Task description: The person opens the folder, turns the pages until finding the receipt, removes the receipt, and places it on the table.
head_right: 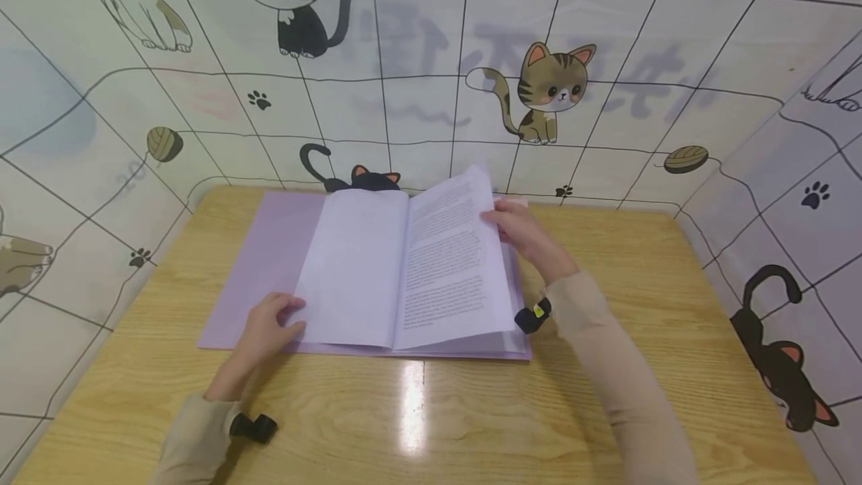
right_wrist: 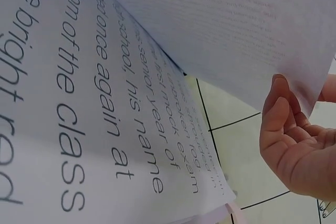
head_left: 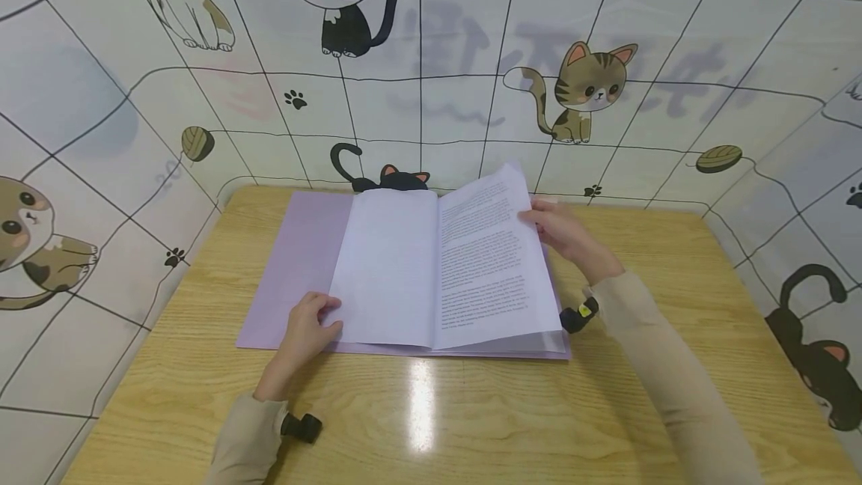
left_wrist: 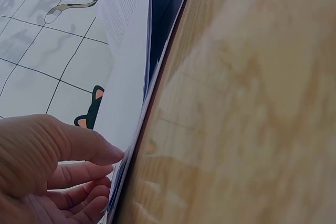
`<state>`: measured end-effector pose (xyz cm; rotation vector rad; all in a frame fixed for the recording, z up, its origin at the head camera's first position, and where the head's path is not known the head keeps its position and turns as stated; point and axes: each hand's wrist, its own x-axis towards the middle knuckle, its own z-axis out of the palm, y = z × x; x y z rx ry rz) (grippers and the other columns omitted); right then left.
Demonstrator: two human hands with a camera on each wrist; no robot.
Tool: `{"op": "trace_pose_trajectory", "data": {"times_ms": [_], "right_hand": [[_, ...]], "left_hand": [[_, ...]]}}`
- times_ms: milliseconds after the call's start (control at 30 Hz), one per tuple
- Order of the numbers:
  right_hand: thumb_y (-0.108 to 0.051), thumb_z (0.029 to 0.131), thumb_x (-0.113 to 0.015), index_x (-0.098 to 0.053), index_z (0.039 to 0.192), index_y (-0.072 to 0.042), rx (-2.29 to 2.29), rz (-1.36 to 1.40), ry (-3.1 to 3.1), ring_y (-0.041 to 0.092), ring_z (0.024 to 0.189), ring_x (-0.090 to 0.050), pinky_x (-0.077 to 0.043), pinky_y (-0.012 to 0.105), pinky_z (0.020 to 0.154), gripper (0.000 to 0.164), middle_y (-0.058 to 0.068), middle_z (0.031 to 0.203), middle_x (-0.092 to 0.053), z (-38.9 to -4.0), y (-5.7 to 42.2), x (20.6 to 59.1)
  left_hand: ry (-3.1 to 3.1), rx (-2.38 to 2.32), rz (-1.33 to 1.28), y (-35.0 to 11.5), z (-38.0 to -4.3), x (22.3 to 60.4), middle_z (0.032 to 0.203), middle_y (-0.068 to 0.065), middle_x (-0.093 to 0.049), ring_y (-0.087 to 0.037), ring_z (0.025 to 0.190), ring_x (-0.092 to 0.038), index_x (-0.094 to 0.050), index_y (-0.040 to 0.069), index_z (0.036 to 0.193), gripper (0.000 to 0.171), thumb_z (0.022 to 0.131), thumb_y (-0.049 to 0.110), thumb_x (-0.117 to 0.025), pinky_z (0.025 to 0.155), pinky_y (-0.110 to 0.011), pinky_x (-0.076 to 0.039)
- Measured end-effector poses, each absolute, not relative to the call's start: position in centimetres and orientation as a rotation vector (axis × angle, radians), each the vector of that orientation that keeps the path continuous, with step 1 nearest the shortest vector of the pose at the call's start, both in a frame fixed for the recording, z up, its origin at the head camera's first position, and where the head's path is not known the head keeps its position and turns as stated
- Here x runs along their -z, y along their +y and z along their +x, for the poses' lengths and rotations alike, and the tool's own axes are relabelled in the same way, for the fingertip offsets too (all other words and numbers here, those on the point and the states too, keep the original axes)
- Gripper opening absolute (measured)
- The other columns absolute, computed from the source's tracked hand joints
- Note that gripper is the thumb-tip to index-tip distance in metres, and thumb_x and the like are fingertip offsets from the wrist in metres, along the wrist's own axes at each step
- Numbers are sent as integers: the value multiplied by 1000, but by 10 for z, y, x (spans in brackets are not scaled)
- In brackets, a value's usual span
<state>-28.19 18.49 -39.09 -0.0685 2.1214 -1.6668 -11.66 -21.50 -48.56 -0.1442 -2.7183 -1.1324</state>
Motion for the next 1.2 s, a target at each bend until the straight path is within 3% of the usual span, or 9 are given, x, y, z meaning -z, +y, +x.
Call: {"op": "trace_pose_trajectory", "data": {"times_ms": [467,1200], "right_hand": [[-14,96,-47,-39,136,4,1733,-192,1977,15,86,-65,-51,28,75,45,2,101,-65,-266,171,382],[-12,96,-48,-39,135,7,1738,-324,1899,14,83,-64,-51,28,73,44,2,100,-65,-255,150,365]], "left_hand": [[-2739,1134,-123,-215,-116,485,93,-18,-56,-27,79,-51,-64,-9,93,24,69,-8,-70,70,-37,-46],[-2741,1129,-135,-213,-116,484,94,-19,-56,-28,80,-51,-64,-10,92,23,70,-9,-68,70,-39,-46]]}}
